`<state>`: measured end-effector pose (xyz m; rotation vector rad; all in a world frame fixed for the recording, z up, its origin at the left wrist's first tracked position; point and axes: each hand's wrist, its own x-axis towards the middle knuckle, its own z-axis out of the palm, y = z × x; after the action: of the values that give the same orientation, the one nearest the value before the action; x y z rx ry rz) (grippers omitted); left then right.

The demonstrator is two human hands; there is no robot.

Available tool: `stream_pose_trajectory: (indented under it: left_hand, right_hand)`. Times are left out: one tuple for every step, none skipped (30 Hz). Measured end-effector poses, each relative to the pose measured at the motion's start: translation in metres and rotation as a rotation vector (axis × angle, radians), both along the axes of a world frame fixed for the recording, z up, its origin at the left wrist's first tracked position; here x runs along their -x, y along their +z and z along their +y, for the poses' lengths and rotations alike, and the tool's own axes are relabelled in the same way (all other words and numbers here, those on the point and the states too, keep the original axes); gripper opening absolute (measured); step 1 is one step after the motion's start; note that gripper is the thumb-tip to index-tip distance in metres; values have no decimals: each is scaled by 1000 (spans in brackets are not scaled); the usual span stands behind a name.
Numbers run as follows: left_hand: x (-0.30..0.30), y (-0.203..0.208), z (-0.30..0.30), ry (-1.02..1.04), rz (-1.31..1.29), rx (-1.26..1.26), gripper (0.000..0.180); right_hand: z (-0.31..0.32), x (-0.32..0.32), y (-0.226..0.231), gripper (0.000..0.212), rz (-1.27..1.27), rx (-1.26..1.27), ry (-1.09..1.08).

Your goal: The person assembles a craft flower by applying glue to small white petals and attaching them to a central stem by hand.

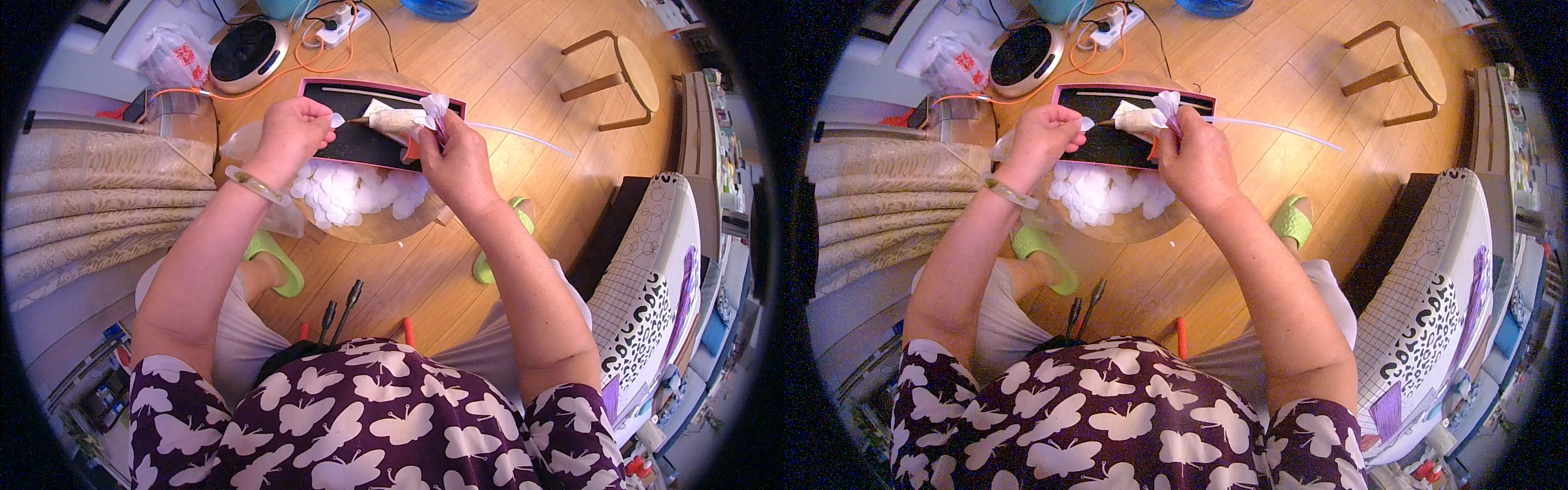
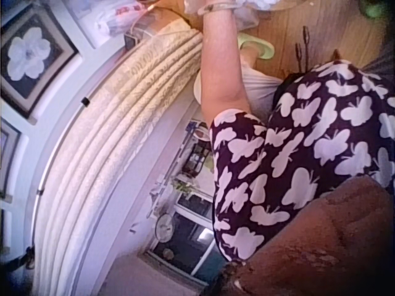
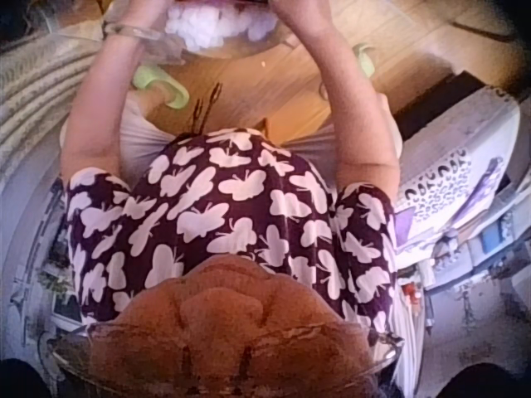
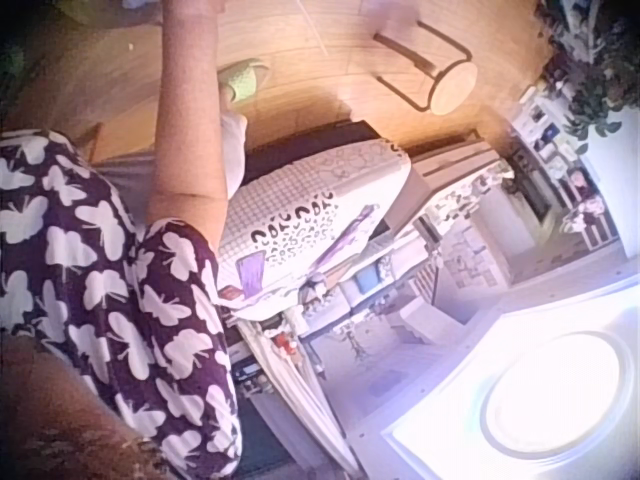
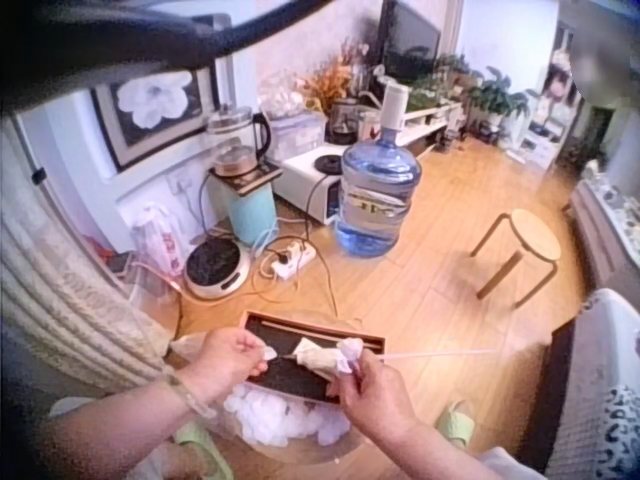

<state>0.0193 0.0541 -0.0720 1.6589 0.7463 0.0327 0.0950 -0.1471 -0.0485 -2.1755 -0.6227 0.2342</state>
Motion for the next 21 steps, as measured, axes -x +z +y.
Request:
stream_pose_trajectory:
  left_hand:
    - [0, -1, 0, -11, -1, -5, 8]
    - [-1, -1, -2, -12, -1, -4, 8]
    - [-2, 0, -4, -26, 9, 6, 8]
    - [-2, 0, -6, -41, 19, 15, 8]
    - [-2, 1, -7, -42, 20, 16, 8]
    - [-1, 1, -7, -37, 4, 57, 8]
    - [-1, 1, -7, -33, -12, 99, 8]
    - [-1, 1, -7, -34, -12, 99, 8]
    - [-2, 1, -8, -20, 0, 122, 8]
    - [-2, 1, -8, -5, 11, 144, 9]
    - [-3, 1, -8, -5, 10, 144, 9]
    - [-3, 0, -7, 3, 5, 159, 9]
    - [-3, -1, -7, 11, 0, 174, 10]
    - [-3, -2, -7, 12, 0, 174, 10]
    - [-3, -2, -7, 16, -7, 179, 9]
    - [-3, -3, -7, 21, -15, 185, 9]
    - [-3, -2, -7, 21, -15, 185, 9]
    - [-4, -1, -8, 34, -36, 200, 10]
    - [-4, -1, -8, 47, -57, 215, 12]
    - [-4, -1, -9, 47, -57, 216, 12]
    - [-5, -1, -9, 42, -52, 211, 12]
  right_hand:
    - [0, 0, -1, 13, 2, -4, 5]
    - [0, -1, -1, 13, 2, -2, 4]
    - [0, -1, -1, 13, -1, 2, 6]
    - [0, -1, -1, 14, -4, 6, 7]
    - [0, -1, -1, 14, -3, 6, 7]
    - [1, 0, 1, 14, -1, 2, 4]
    - [1, 0, 1, 14, 2, -2, 2]
    - [0, 0, 1, 14, 3, -2, 1]
    - [0, 0, 0, 15, 0, 12, -2]
    - [0, 0, -1, 15, -2, 26, -4]
    - [0, 0, 0, 15, -3, 26, -4]
    - [-1, 0, 0, 15, -3, 28, -3]
    - [-1, 0, 0, 15, -2, 31, -2]
    - [-1, 0, 0, 15, -2, 30, -1]
    - [-1, 0, 0, 14, 1, 31, 1]
    - [0, 0, 0, 14, 5, 32, 3]
    - [0, 0, 1, 14, 5, 32, 3]
    - [0, 0, 1, 14, 4, 28, 3]
    - [0, 0, 1, 14, 2, 24, 3]
    - [-1, 0, 1, 14, 2, 24, 2]
    - [-1, 0, 1, 14, 4, 13, 1]
